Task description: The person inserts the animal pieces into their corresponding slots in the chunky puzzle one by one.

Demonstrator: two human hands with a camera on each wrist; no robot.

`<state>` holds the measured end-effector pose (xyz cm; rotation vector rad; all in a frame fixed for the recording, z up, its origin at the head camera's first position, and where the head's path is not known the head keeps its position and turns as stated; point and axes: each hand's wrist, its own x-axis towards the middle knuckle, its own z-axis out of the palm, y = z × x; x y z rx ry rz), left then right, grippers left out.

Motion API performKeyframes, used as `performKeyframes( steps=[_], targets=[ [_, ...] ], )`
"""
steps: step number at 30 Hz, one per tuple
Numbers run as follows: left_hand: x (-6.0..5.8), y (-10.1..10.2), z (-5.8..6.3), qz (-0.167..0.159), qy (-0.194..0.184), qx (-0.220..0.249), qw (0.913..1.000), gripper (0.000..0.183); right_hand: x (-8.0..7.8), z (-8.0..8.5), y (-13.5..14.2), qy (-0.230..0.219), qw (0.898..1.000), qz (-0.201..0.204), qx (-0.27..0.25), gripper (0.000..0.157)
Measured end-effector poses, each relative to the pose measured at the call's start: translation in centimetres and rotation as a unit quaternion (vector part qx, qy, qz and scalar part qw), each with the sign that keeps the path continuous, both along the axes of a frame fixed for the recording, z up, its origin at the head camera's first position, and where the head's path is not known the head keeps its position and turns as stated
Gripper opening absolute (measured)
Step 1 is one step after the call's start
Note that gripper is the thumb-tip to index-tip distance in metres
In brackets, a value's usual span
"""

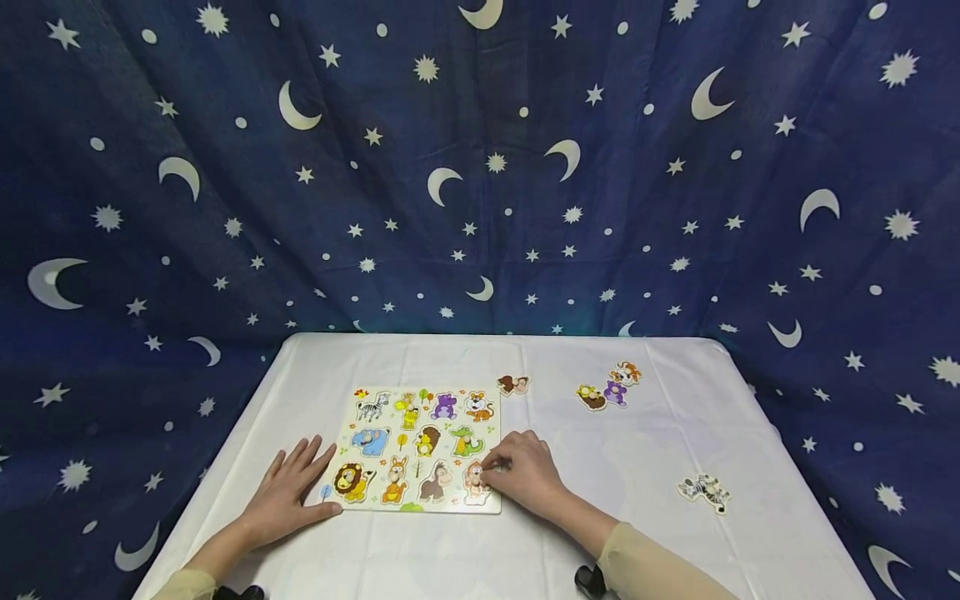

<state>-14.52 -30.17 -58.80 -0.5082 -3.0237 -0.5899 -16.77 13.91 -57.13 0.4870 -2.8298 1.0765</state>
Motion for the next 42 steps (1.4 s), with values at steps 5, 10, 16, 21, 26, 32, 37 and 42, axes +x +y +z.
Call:
performKeyframes(
  steps=[5, 10, 16, 21, 26, 32, 37, 42],
  targets=[
    [0.6, -0.1, -0.1, -0.001, 0.011, 0.004, 0.9999, 0.101, -0.9, 0.7, 1.9, -0.003, 0.998, -0.045, -0.038, 0.013],
    [0.5, -0.1, 0.0, 0.003, 0.009, 0.011, 0.9999, 0.101, -2.5, 1.4, 4.4, 0.022, 0.993, -0.094, -0.066, 0.009],
    [-0.1, -0.2, 0.0, 0.003, -0.015, 0.002, 0.9999, 0.102, -3.8, 1.7, 7.0, 0.024, 0.989, -0.134, -0.064, 0.007],
    [-0.3, -0.1, 0.2, 0.002, -0.013, 0.010, 0.9999, 0.102, -4.8, 1.9, 7.6, 0.016, 0.987, -0.144, -0.073, 0.012],
    [-0.1, 0.1, 0.2, 0.002, -0.017, 0.014, 0.9997, 0.102, -6.2, 2.1, 7.2, 0.009, 0.986, -0.147, -0.072, 0.016],
    [0.1, 0.1, 0.2, 0.004, -0.015, 0.012, 0.9998, 0.102, -8.0, 2.2, 5.6, -0.020, 0.981, -0.180, -0.071, 0.022],
    [0.1, 0.0, 0.2, 0.007, -0.023, 0.008, 0.9997, 0.103, -9.3, 1.9, 4.3, -0.038, 0.976, -0.206, -0.050, 0.028],
    [0.1, -0.1, 0.1, 0.007, -0.020, 0.003, 0.9998, 0.103, -10.3, 1.5, 3.3, -0.043, 0.974, -0.221, -0.028, 0.030]
  ],
)
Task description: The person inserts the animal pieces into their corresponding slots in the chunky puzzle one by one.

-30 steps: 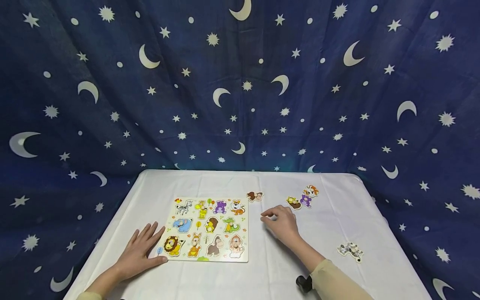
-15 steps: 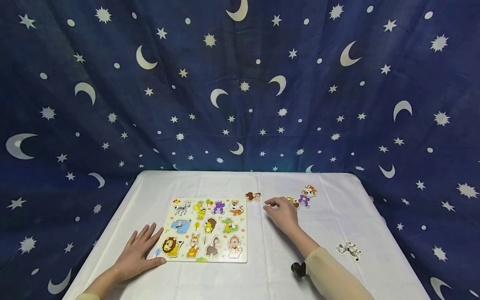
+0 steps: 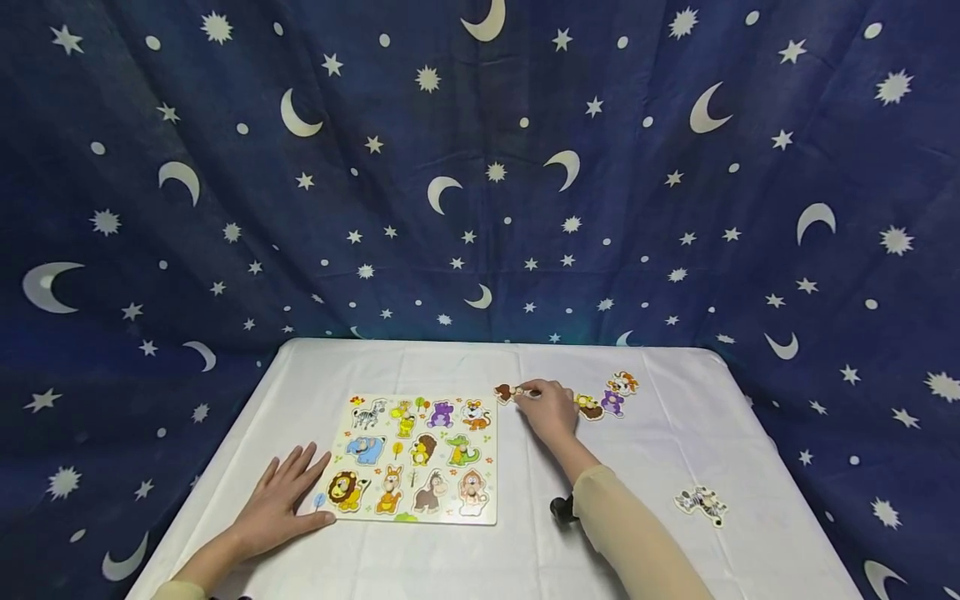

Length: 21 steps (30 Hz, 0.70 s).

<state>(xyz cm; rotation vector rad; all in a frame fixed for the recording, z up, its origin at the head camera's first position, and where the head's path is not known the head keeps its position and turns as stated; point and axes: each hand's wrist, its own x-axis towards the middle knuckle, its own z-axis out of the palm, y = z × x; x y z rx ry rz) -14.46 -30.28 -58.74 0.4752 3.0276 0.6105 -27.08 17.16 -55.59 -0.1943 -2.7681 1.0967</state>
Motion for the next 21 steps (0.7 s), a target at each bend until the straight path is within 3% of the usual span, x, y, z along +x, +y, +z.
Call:
performKeyframes(
  steps=[8, 21],
  targets=[
    [0.2, 0.0, 0.2, 0.002, -0.003, 0.002, 1.0000, 0.103, -0.8, -0.8, -0.8, -0.020, 1.000, -0.015, 0.005, 0.030],
    [0.0, 0.1, -0.1, -0.002, 0.020, 0.004, 0.9998, 0.102, -1.3, -1.5, -1.5, 0.000, 0.999, -0.047, 0.021, 0.025]
  ],
)
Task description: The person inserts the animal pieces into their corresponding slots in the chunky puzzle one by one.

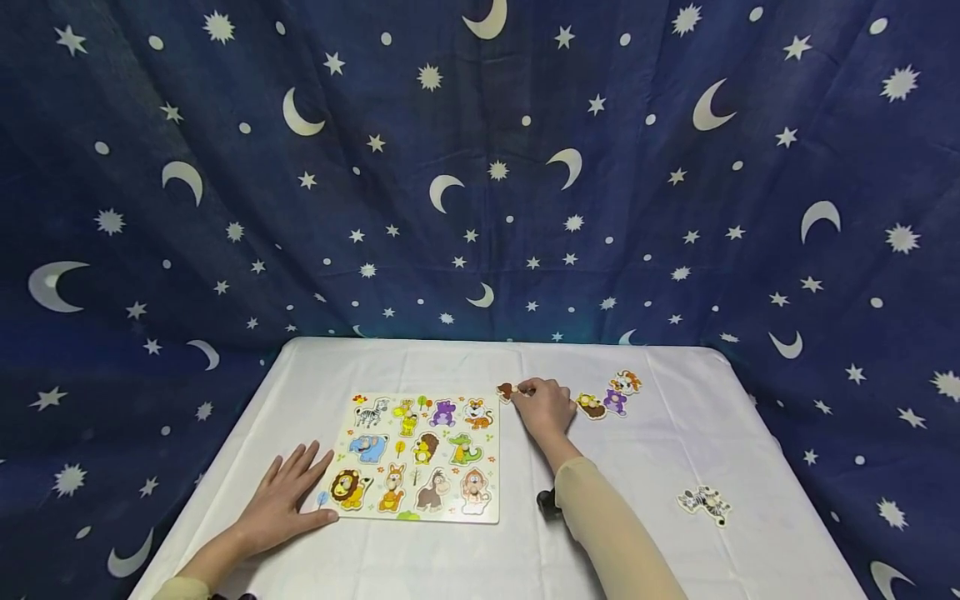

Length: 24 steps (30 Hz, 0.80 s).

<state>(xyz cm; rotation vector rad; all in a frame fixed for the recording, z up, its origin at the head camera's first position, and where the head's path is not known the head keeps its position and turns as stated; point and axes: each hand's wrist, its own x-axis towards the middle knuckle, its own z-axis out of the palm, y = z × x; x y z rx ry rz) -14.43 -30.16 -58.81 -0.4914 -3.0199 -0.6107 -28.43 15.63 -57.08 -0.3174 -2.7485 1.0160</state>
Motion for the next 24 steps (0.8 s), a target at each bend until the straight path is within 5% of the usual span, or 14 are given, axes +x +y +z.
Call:
performKeyframes(
  steps=[24],
  targets=[
    [0.06, 0.08, 0.33, -0.002, 0.000, -0.001, 1.0000, 0.101, -0.39, -0.33, -0.95, 0.001, 0.999, -0.038, 0.005, 0.024]
  ],
)
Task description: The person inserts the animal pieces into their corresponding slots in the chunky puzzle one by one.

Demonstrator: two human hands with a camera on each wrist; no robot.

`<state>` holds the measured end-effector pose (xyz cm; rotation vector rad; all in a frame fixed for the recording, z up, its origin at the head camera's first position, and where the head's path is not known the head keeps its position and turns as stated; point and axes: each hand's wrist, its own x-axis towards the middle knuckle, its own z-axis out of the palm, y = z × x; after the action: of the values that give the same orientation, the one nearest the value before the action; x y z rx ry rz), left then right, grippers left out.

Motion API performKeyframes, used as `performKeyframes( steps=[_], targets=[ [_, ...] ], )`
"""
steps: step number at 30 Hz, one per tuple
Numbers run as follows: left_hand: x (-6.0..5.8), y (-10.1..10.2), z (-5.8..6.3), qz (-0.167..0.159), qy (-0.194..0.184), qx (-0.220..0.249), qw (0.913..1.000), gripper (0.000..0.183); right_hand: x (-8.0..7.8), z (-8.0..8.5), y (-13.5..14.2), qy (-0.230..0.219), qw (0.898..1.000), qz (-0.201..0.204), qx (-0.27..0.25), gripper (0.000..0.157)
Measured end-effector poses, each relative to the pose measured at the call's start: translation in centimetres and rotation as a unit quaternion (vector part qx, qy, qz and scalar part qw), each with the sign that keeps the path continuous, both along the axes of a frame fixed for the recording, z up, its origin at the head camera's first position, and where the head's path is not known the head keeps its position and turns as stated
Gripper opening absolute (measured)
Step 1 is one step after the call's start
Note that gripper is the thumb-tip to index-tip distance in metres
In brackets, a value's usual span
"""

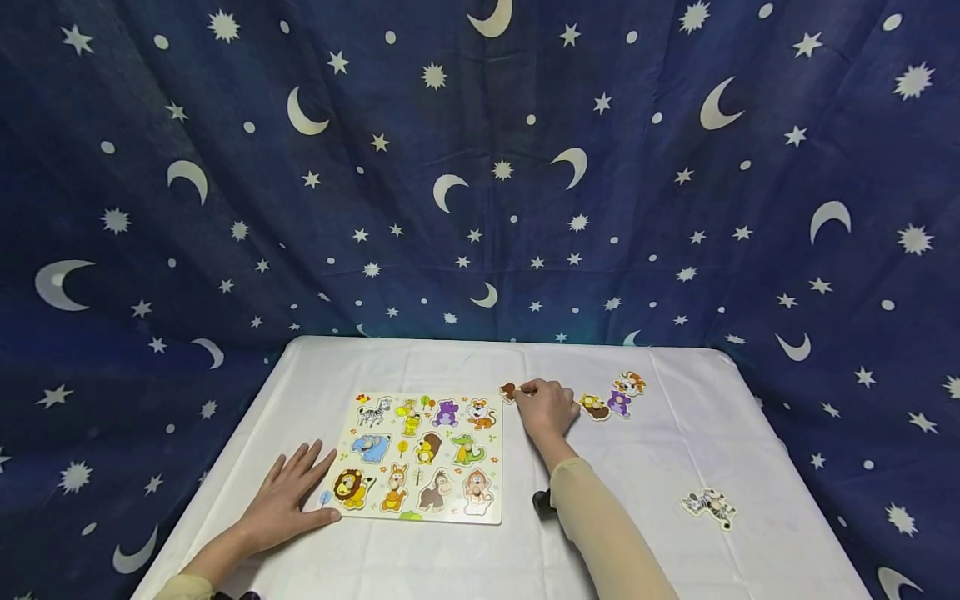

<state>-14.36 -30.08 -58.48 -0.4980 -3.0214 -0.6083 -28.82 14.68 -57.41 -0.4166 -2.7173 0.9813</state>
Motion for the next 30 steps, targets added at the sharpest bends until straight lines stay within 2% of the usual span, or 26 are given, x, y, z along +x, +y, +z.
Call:
performKeyframes(
  steps=[30],
  targets=[
    [-0.22, -0.06, -0.15, 0.006, -0.016, -0.009, 0.9998, 0.102, -0.29, -0.04, -0.47, 0.005, 1.000, -0.026, 0.010, 0.020]
  ],
)
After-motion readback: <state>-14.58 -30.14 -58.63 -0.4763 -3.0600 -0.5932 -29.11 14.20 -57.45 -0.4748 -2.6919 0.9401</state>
